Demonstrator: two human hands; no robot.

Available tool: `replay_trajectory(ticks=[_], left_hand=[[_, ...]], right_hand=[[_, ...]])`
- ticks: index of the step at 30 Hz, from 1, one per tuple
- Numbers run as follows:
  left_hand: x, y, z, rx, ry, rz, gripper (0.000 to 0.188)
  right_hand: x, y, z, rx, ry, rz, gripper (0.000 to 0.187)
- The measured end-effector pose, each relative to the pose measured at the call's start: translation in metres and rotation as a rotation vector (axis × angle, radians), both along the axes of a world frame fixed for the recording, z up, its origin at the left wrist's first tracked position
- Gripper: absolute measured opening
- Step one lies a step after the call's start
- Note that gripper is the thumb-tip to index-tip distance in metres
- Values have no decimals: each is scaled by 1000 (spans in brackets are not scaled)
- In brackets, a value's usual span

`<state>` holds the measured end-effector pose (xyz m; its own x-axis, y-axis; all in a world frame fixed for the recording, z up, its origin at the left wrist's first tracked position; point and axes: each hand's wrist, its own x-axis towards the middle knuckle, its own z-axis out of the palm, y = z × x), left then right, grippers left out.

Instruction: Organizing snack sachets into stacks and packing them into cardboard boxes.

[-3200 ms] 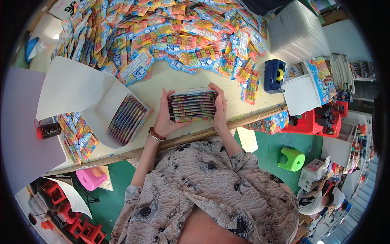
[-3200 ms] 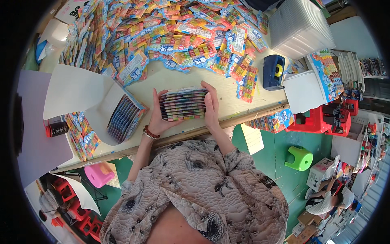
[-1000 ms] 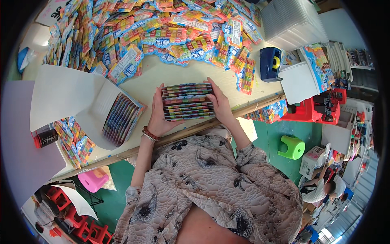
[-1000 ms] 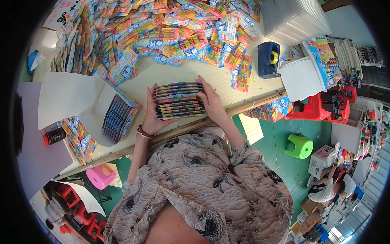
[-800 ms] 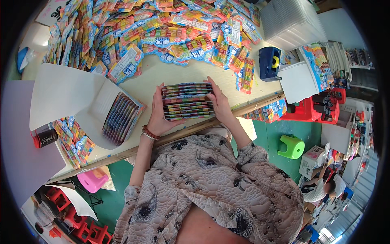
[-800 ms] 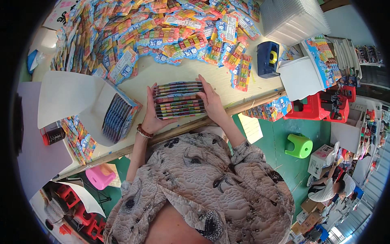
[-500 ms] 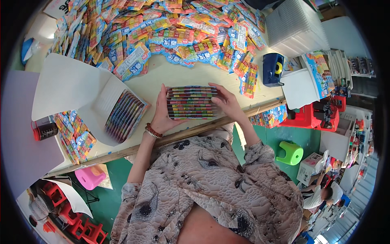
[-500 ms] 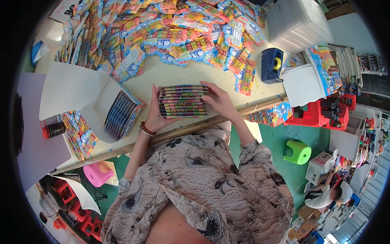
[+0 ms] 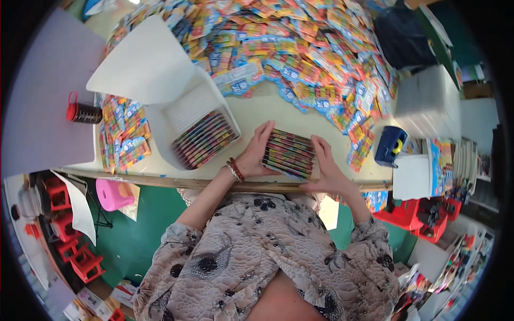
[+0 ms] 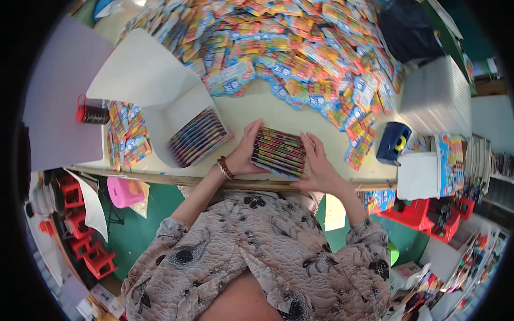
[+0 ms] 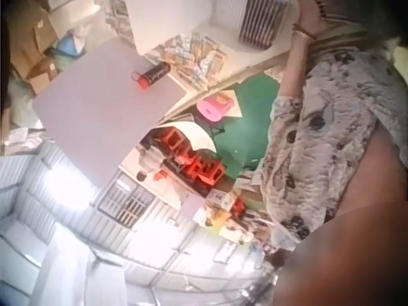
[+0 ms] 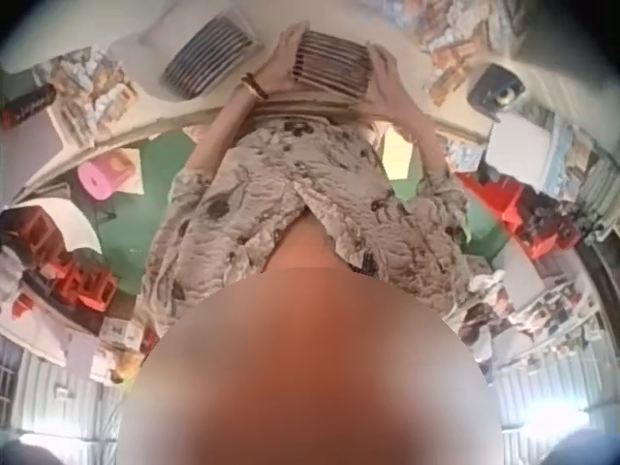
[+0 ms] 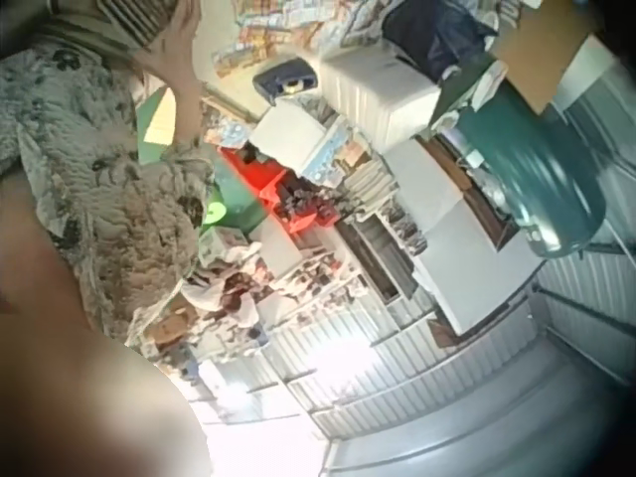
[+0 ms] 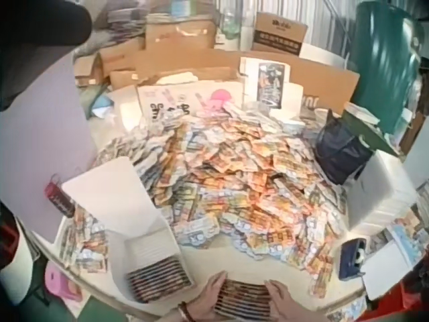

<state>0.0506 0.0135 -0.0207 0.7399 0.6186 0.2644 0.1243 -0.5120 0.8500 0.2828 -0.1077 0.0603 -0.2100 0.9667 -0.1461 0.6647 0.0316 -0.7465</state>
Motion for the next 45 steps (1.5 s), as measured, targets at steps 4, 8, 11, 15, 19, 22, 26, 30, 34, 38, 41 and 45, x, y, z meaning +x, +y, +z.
replay_trajectory(ticks=[4, 8, 11, 15, 19, 22, 26, 30, 34, 38, 41, 45], left_hand=[[-1, -1, 9, 65, -18, -13, 129], [-5, 5, 5, 71, 25, -31, 130], [-5, 4, 1, 23, 34, -24, 131], [-5, 6, 8, -19, 65, -57, 133], [-9, 5, 12, -57, 86, -101, 133], [-10, 6, 17, -90, 45, -39, 131], [-14, 4, 27, -141, 118, -39, 117], [-25, -12, 60, -18, 61, -6, 97], [-64, -1, 128, 314, 82, 129, 94], [-134, 46, 175, 344, 71, 345, 95], [-173, 80, 164, 153, 21, 493, 96], [-191, 109, 120, 106, 49, 523, 96]], right_hand=[[-10, 1, 6, -123, -28, -28, 117], [-9, 9, 17, -145, -90, -20, 119], [-10, 8, 7, -39, -156, 0, 120], [-9, 8, -24, 91, -17, -127, 122], [-5, 11, -21, 96, -2, -128, 119], [-5, 13, -18, 78, -56, -104, 109], [-7, 9, -22, 104, -37, -81, 100], [-1, 0, -24, 255, -19, -41, 102], [-25, 40, 23, 519, 25, 39, 108], [-95, 144, 92, 550, -60, 248, 99], [-140, 215, 74, 653, 91, 335, 94], [-156, 257, 41, 546, 27, 447, 92]])
